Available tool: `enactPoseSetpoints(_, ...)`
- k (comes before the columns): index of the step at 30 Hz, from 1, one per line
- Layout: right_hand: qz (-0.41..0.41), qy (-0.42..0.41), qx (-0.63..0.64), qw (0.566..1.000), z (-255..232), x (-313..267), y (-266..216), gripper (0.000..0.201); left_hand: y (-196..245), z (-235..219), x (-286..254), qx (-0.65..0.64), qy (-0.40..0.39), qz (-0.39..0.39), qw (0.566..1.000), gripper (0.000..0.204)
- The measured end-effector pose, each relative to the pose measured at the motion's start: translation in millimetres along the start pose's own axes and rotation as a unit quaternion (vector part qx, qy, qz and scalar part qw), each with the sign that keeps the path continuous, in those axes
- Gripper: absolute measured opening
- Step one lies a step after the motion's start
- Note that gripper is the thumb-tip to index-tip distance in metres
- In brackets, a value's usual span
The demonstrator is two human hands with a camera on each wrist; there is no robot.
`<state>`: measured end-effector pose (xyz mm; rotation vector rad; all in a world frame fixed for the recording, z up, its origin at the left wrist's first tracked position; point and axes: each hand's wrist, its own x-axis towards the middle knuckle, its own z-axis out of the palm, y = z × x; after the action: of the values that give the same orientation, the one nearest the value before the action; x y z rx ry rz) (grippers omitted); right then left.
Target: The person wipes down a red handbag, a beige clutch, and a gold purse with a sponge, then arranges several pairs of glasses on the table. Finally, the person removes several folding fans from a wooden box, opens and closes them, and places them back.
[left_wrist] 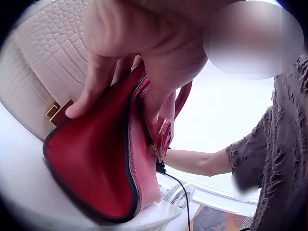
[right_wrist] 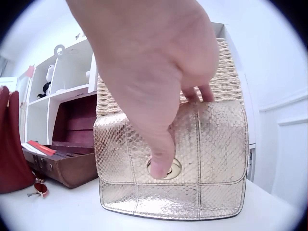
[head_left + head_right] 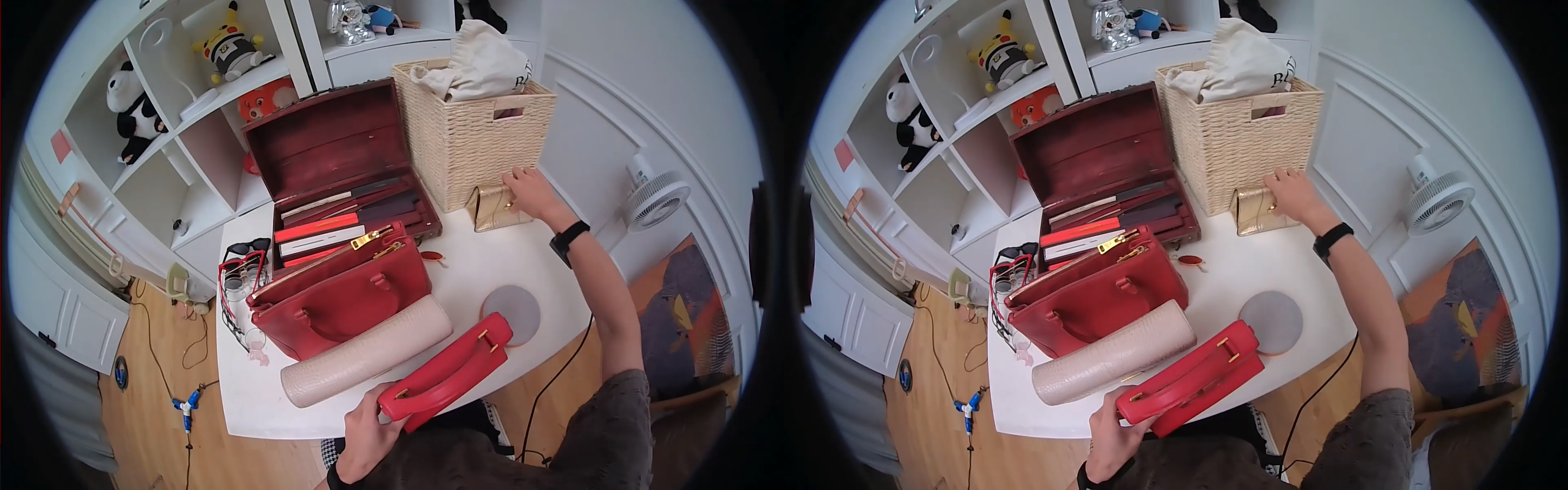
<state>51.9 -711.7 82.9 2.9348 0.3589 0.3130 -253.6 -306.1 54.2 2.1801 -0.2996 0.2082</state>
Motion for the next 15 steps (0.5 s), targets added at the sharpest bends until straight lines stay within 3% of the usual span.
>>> enactPoseSetpoints(3, 0.033, -0.035, 0.067, 0.997, -24, -29, 11, 0.041, -1, 0, 0, -0.016, -0.006, 0.021, 1.000, 0.053)
enactPoseSetpoints(7, 0.078, -0.003, 0.100, 0.992, -45, -85, 22, 0.032, -2, 6, 5, -0.041, 0.005, 0.023, 0.999, 0.054)
enactPoseSetpoints(11, 0.073, -0.018, 0.142, 0.987, -85, -135, 13, 0.030, -1, 7, 3, -0.032, 0.036, -0.039, 0.998, 0.054)
enactPoseSetpoints(15, 0.056, 0.054, 0.124, 0.989, -113, -177, -10, 0.031, -6, -10, -12, 0.053, 0.093, -0.031, 0.994, 0.055)
